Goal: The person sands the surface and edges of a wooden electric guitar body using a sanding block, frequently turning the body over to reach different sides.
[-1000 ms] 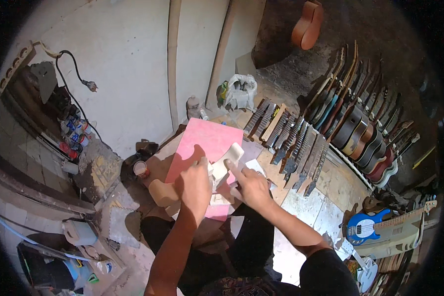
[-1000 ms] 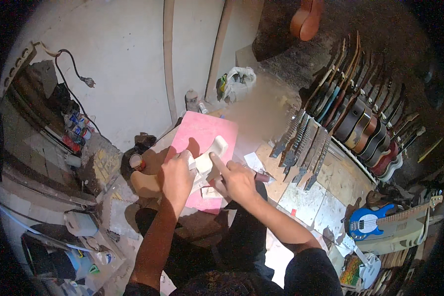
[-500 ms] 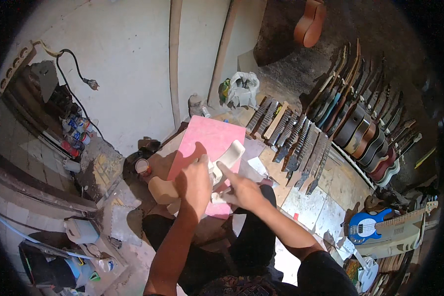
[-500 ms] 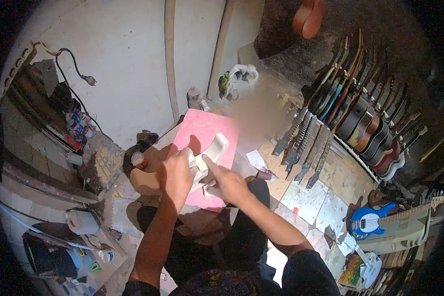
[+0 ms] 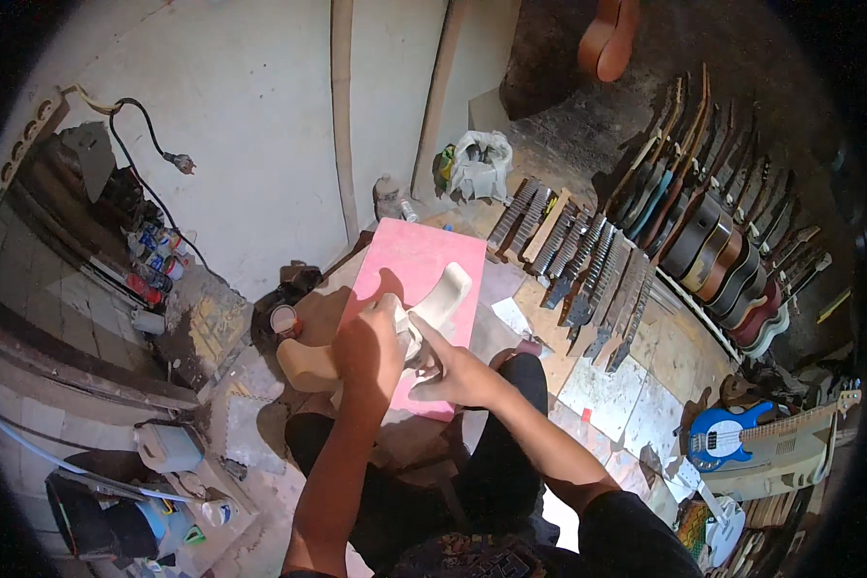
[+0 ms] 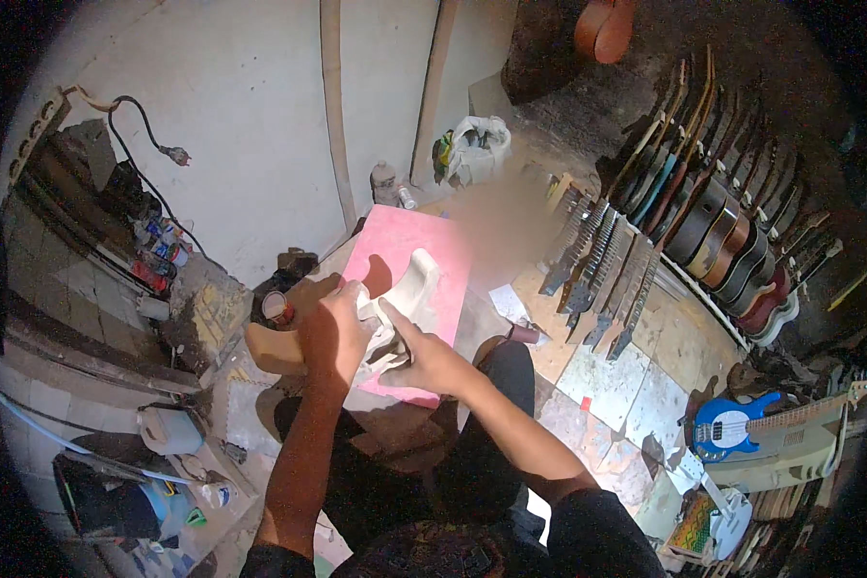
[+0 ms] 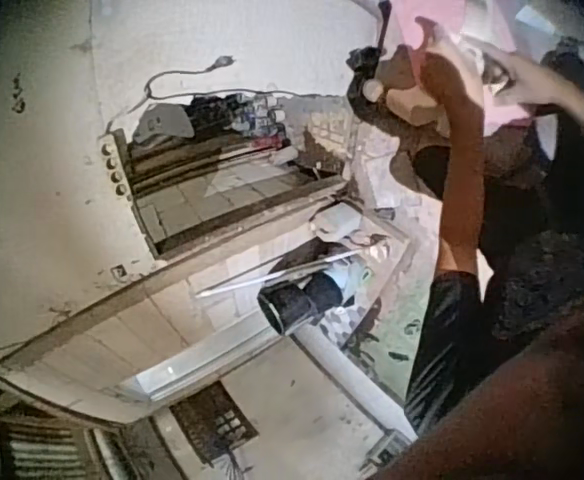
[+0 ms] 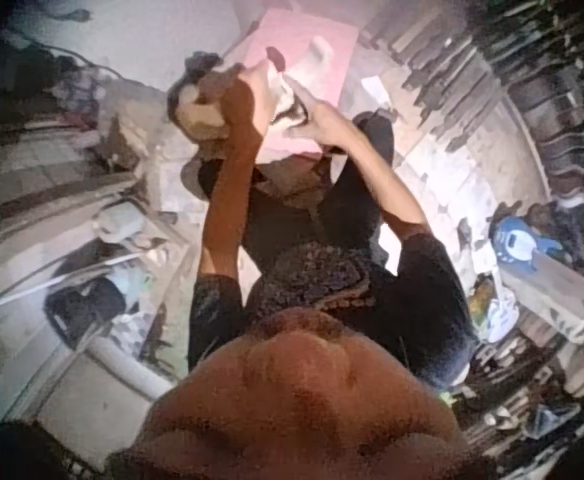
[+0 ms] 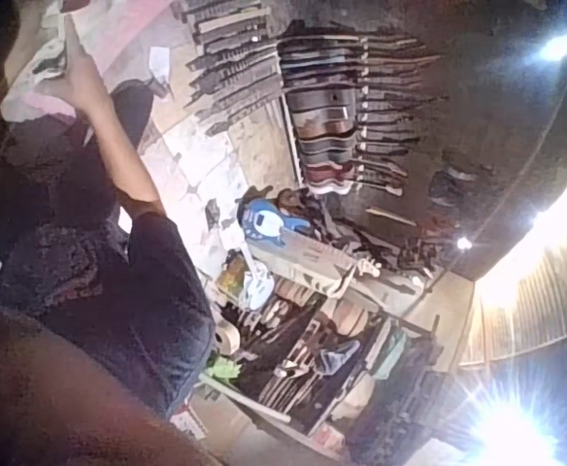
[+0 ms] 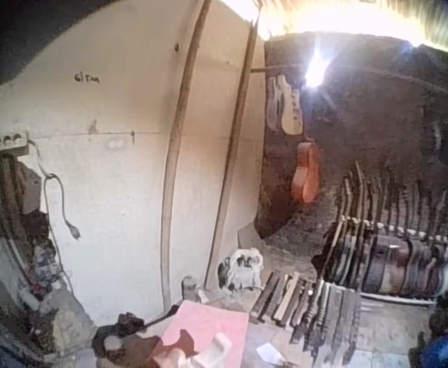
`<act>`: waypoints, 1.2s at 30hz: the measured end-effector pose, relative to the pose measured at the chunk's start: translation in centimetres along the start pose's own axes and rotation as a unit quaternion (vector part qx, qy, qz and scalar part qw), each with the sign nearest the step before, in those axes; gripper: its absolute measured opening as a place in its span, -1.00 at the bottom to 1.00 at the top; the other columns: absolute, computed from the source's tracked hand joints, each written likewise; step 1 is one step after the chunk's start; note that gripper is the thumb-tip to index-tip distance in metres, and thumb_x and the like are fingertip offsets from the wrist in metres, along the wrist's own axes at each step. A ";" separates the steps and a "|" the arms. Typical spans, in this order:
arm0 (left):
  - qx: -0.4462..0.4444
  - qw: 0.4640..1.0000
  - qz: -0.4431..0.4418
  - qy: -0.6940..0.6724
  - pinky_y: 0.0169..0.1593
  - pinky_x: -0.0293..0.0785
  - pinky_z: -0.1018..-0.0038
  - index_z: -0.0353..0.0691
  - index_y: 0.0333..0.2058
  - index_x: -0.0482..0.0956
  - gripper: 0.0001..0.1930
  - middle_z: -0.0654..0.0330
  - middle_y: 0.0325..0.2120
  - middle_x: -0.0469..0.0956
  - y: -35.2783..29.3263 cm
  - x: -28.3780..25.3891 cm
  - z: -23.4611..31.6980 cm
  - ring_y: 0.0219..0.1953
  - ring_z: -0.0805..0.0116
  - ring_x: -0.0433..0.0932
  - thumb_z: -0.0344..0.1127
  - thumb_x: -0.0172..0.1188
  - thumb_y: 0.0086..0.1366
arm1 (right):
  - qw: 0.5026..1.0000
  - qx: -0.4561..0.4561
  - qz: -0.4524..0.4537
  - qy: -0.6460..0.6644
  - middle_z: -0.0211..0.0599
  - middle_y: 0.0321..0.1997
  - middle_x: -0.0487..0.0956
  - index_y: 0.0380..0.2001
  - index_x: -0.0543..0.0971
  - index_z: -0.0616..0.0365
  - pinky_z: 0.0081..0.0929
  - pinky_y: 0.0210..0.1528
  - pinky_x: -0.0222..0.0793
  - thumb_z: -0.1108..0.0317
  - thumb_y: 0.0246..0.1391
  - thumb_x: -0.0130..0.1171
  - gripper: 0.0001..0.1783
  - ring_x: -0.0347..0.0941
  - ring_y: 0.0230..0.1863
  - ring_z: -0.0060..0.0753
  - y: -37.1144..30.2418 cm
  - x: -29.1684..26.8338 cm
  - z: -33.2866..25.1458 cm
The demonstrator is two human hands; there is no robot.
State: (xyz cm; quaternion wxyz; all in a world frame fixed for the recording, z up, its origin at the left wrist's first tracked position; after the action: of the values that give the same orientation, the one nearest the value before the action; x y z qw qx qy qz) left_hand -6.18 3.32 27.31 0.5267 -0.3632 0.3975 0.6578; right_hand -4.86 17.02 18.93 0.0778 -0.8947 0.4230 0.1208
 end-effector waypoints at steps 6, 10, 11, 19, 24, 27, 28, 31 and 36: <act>0.004 1.000 0.003 -0.004 -0.08 0.55 0.11 -0.28 -0.18 0.63 -0.64 -0.11 -0.26 0.67 0.6 -0.9 -1.2 -0.13 -0.16 0.65 -0.27 0.47 0.06 | 0.995 -0.083 0.018 -0.049 0.02 0.16 0.58 0.55 0.13 -0.10 -0.30 0.15 0.46 0.32 0.02 0.45 0.06 0.56 0.03 -0.15 -0.4 -3.4 -2.3; 0.033 0.999 0.019 0.009 -0.11 0.58 0.07 -0.22 -0.20 0.58 -0.67 -0.08 -0.31 0.67 1.3 -0.7 -1.4 -0.17 -0.16 0.67 -0.29 0.45 0.08 | 0.937 -0.048 0.090 -0.334 0.04 -0.03 0.61 0.53 0.13 -0.10 -0.08 0.00 0.49 0.19 0.02 0.44 0.05 0.57 -0.05 0.12 0.5 -4.7 -1.5; 0.040 0.999 0.021 0.016 -0.12 0.59 0.05 -0.19 -0.21 0.55 -0.69 -0.07 -0.33 0.67 1.4 -0.7 -1.1 -0.19 -0.16 0.67 -0.30 0.44 0.10 | 0.917 -0.024 0.092 -0.388 0.02 -0.08 0.61 0.53 0.14 -0.10 -0.03 -0.05 0.49 0.19 0.02 0.44 0.04 0.56 -0.09 0.17 0.8 -4.9 -0.4; 0.038 0.998 0.038 0.032 -0.11 0.58 0.07 -0.21 -0.17 0.65 -0.66 -0.08 -0.31 0.67 2.1 -0.4 -2.6 -0.21 -0.14 0.67 -0.20 0.41 0.11 | 0.960 -0.128 0.061 -0.243 -0.02 -0.23 0.60 0.52 0.06 0.14 -0.05 -0.12 0.49 0.28 0.00 0.46 0.10 0.56 -0.21 0.17 1.6 1.2 1.5; 0.043 0.997 0.056 0.020 -0.15 0.60 0.07 -0.19 -0.14 0.66 -0.67 -0.08 -0.29 0.69 1.9 -0.7 -4.2 -0.22 -0.16 0.68 -0.18 0.36 0.15 | 0.939 -0.146 0.098 -0.295 -0.07 -0.17 0.59 0.51 0.10 0.10 -0.06 -0.09 0.46 0.27 0.00 0.44 0.06 0.55 -0.12 0.05 2.0 -1.6 -0.2; 0.057 0.997 0.057 0.014 -0.15 0.60 0.07 -0.19 -0.16 0.66 -0.68 -0.09 -0.30 0.69 2.3 -0.4 -3.1 -0.21 -0.15 0.69 -0.19 0.37 0.13 | 0.904 -0.097 0.140 -0.391 -0.10 -0.22 0.57 0.50 0.13 0.07 -0.08 -0.13 0.46 0.29 -0.02 0.41 0.04 0.55 -0.17 0.03 2.0 -2.2 0.9; 0.069 0.995 0.069 0.007 -0.15 0.60 0.07 -0.20 -0.16 0.66 -0.68 -0.08 -0.31 0.69 2.4 -0.3 -2.9 -0.21 -0.15 0.69 -0.20 0.37 0.13 | 0.907 -0.088 0.125 -0.392 -0.11 -0.23 0.56 0.50 0.13 0.06 -0.07 -0.13 0.46 0.29 -0.03 0.41 0.05 0.55 -0.16 0.04 2.0 -1.5 1.8; 0.064 0.996 0.066 0.020 -0.14 0.60 0.06 -0.20 -0.17 0.65 -0.69 -0.08 -0.31 0.69 2.9 0.1 -3.5 -0.19 -0.15 0.68 -0.23 0.36 0.13 | 0.931 -0.122 0.053 -0.341 -0.12 -0.19 0.58 0.51 0.12 0.03 -0.08 -0.06 0.50 0.31 -0.06 0.42 0.07 0.56 -0.13 0.03 1.6 1.2 2.9; 0.038 0.996 0.073 -0.034 -0.14 0.58 0.07 -0.18 -0.13 0.65 -0.71 -0.09 -0.32 0.68 2.4 -0.9 -4.1 -0.19 -0.16 0.67 -0.32 0.32 0.14 | 0.969 -0.137 -0.002 -0.203 -0.11 -0.10 0.60 0.53 0.07 0.02 -0.09 0.08 0.51 0.31 0.02 0.40 0.06 0.55 -0.05 0.03 0.2 2.2 2.4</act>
State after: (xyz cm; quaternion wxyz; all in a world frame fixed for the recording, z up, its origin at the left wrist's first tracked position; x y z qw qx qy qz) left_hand -8.12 -1.05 26.72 0.5037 -0.2906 0.4296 0.6909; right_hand -4.04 15.92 15.98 0.0386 -0.8546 0.3755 0.3567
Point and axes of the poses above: each hand's wrist, its own y-axis towards the middle knuckle, its own x-axis out of the palm, z = x × y, the point moved 8 cm from there along y, towards the middle knuckle
